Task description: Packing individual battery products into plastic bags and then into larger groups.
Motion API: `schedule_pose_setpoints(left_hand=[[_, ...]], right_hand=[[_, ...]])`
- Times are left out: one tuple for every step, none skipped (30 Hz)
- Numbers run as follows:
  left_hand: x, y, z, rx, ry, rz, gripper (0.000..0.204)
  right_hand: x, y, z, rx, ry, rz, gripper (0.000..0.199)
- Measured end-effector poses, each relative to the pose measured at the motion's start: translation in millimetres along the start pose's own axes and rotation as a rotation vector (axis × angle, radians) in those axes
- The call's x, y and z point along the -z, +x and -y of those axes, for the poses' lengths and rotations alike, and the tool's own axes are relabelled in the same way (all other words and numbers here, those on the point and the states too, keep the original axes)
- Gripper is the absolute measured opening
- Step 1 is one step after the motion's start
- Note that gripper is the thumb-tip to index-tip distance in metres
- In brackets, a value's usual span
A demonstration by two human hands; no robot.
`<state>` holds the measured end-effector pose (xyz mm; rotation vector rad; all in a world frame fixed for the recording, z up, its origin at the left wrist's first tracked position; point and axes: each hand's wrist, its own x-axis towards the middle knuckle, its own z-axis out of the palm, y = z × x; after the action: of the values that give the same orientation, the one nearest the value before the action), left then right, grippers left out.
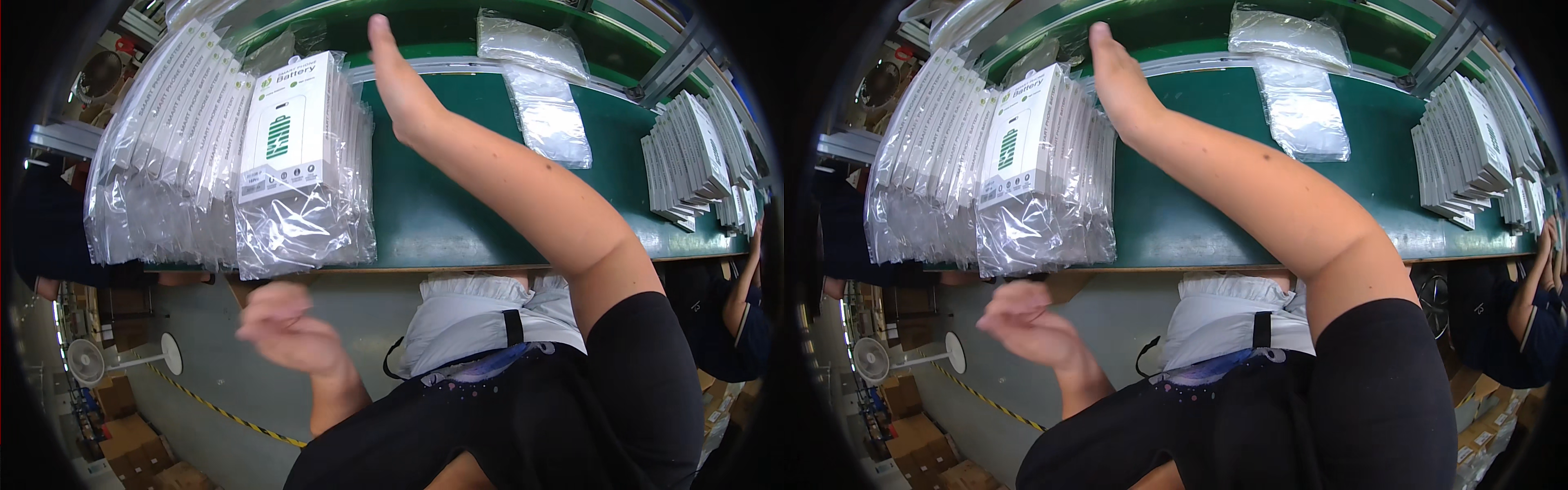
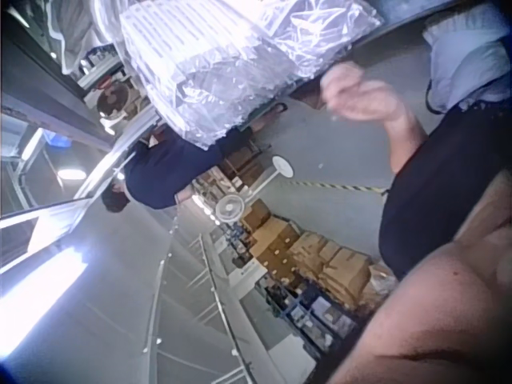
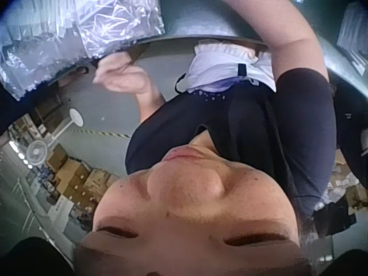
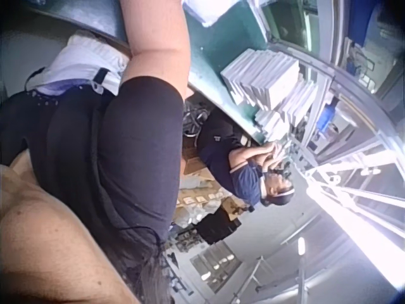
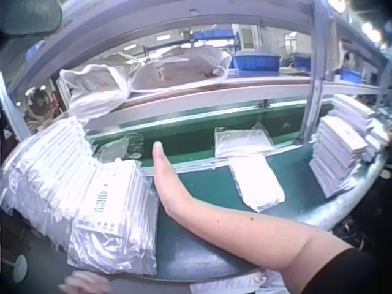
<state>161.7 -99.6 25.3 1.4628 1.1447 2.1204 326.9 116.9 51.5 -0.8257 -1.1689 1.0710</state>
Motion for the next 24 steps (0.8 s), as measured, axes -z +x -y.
schedule_pose_setpoints(left_hand=[[-16.5, -5.1, 3.9, -0.028, -0.061, 0.175, 0.045], [-34.6, -6.5, 1.6, 0.089, -0.05, 0.165, 0.046], [-49.0, -2.4, -2.4, 0.206, -0.04, 0.156, 0.048], [-60.3, 8.6, -3.4, 0.202, -0.044, 0.165, 0.048], [-68.5, 19.3, -6.1, 0.35, -0.028, 0.141, 0.047], [-72.6, 25.3, -7.8, 0.497, -0.011, 0.119, 0.046], [-72.6, 27.1, -7.1, 0.496, -0.011, 0.127, 0.046], [-72.3, 28.9, -5.5, 0.503, -0.022, 0.093, 0.045], [-73.2, 30.1, -4.3, 0.511, -0.032, 0.061, 0.045], [-73.0, 30.6, -6.0, 0.511, -0.041, 0.059, 0.044], [-72.4, 31.9, -6.0, 0.512, -0.037, 0.065, 0.044], [-71.5, 33.6, -5.1, 0.509, -0.061, 0.065, 0.045], [-72.1, 34.0, -4.8, 0.506, -0.087, 0.063, 0.045], [-72.4, 33.2, -5.7, 0.507, -0.083, 0.066, 0.045], [-72.1, 31.9, -7.1, 0.524, -0.088, 0.037, 0.045], [-71.6, 30.5, -8.5, 0.537, -0.092, 0.005, 0.045], [-72.0, 26.7, -8.7, 0.537, -0.092, 0.011, 0.045], [-71.7, 20.6, -9.7, 0.505, -0.155, -0.006, 0.044], [-67.3, 14.9, -10.4, 0.473, -0.213, -0.03, 0.043], [-63.1, 9.0, -7.9, 0.473, -0.211, -0.028, 0.043], [-61.5, 2.4, -5.1, 0.415, -0.232, -0.059, 0.041], [-60.6, -4.8, -3.4, 0.36, -0.254, -0.089, 0.039], [-57.9, -11.0, -5.4, 0.363, -0.252, -0.086, 0.039], [-55.3, -17.0, -8.1, 0.25, -0.148, 0.01, 0.039]], right_hand=[[-4.4, 0.8, 3.3, -0.004, -0.001, 0.007, 0.079], [-9.3, 3.3, 8.0, -0.06, 0.049, 0.075, 0.08], [-13.7, 4.9, 11.4, -0.116, 0.098, 0.142, 0.081], [-13.4, 6.8, 13.4, -0.11, 0.098, 0.133, 0.081], [-16.1, 5.5, 16.0, -0.111, -0.007, 0.104, 0.074], [-18.6, 3.6, 18.1, -0.112, -0.112, 0.072, 0.071], [-21.3, 0.7, 19.7, -0.116, -0.218, 0.036, 0.073], [-26.3, -3.3, 20.3, -0.018, -0.278, -0.07, 0.071], [-27.7, -5.0, 21.7, -0.019, -0.277, -0.08, 0.071], [-30.6, -7.2, 25.4, -0.039, -0.31, -0.087, 0.071], [-31.1, -9.3, 29.0, -0.059, -0.343, -0.093, 0.071], [-30.2, -11.1, 32.8, -0.104, -0.353, -0.057, 0.068], [-28.8, -13.7, 33.7, -0.106, -0.35, -0.061, 0.068], [-28.0, -16.7, 34.2, -0.069, -0.259, -0.114, 0.066], [-26.9, -18.7, 34.1, -0.032, -0.168, -0.167, 0.067], [-25.1, -21.2, 24.7, -0.033, -0.162, -0.165, 0.067], [-19.0, -25.5, 10.7, 0.0, -0.137, -0.258, 0.065], [-11.6, -26.8, -2.4, 0.034, -0.112, -0.352, 0.068], [-8.6, -44.3, -0.5, -0.075, -0.146, -0.313, 0.068], [-8.0, -70.4, 3.3, -0.184, -0.18, -0.275, 0.07], [-8.0, -88.4, 1.1, -0.243, -0.217, -0.264, 0.065], [-8.2, -104.3, -6.0, -0.255, -0.238, -0.212, 0.062], [-11.6, -120.0, -4.8, -0.203, -0.226, -0.131, 0.06], [-15.7, -128.8, -6.2, -0.198, -0.195, -0.025, 0.061]])
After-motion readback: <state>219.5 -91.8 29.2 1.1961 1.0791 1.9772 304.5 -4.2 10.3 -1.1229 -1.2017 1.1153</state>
